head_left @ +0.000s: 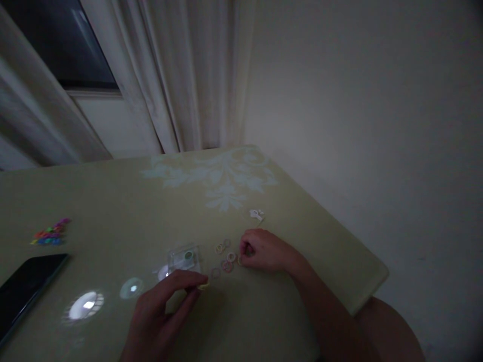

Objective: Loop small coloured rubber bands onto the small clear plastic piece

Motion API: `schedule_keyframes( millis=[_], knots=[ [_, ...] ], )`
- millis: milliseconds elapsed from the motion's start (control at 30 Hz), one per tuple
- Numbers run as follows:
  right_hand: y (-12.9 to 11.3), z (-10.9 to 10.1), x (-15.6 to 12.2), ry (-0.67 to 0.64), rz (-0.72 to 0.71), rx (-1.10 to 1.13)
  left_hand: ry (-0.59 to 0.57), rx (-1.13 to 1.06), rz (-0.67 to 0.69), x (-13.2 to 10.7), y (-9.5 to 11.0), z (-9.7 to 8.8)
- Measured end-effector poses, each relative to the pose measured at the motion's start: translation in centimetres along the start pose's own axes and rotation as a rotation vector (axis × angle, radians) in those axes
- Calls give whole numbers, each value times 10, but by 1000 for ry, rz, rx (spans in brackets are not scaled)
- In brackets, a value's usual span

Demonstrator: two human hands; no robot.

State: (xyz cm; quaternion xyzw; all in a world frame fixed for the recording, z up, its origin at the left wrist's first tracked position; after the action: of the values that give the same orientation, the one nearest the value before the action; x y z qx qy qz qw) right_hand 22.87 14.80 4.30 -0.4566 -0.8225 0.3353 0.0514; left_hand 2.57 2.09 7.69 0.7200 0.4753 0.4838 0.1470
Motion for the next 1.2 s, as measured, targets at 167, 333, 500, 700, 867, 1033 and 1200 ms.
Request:
schedule_keyframes(
  millis=[167,333,500,700,867,1033,1200],
  knots=[
    [-28,-7,-4,73,-159,335,-8,-24,83,3,6,1],
    [-62,19,-9,-6,-233,523,-2,-35,101,1,5,4],
    [-68,39,-11,-110,-204,638,0,-51,87,2,5,3],
    [-47,14,-1,141,-144,521,-7,-15,2,-1,0,2],
    [-26,0,9,313,-51,98,10,-17,22,-2,3,3],
    [-27,15,13,228,-80,97,3,-3,9,-2,-1,4],
    [-27,24,15,205,-72,10,11,-7,21,0,2,3]
  ],
)
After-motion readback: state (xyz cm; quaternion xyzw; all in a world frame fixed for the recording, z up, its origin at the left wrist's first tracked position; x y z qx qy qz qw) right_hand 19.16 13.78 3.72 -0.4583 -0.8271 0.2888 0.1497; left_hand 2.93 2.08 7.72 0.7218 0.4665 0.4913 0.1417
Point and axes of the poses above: each hand's wrist, its own x-axis towards the middle knuckle, its own z-axis out of the palm, y = z × x, the point moved 8 cm from there along x, towards the middle knuckle, and after that the axes turned 5 degrees about z, right-handed, at the moved point
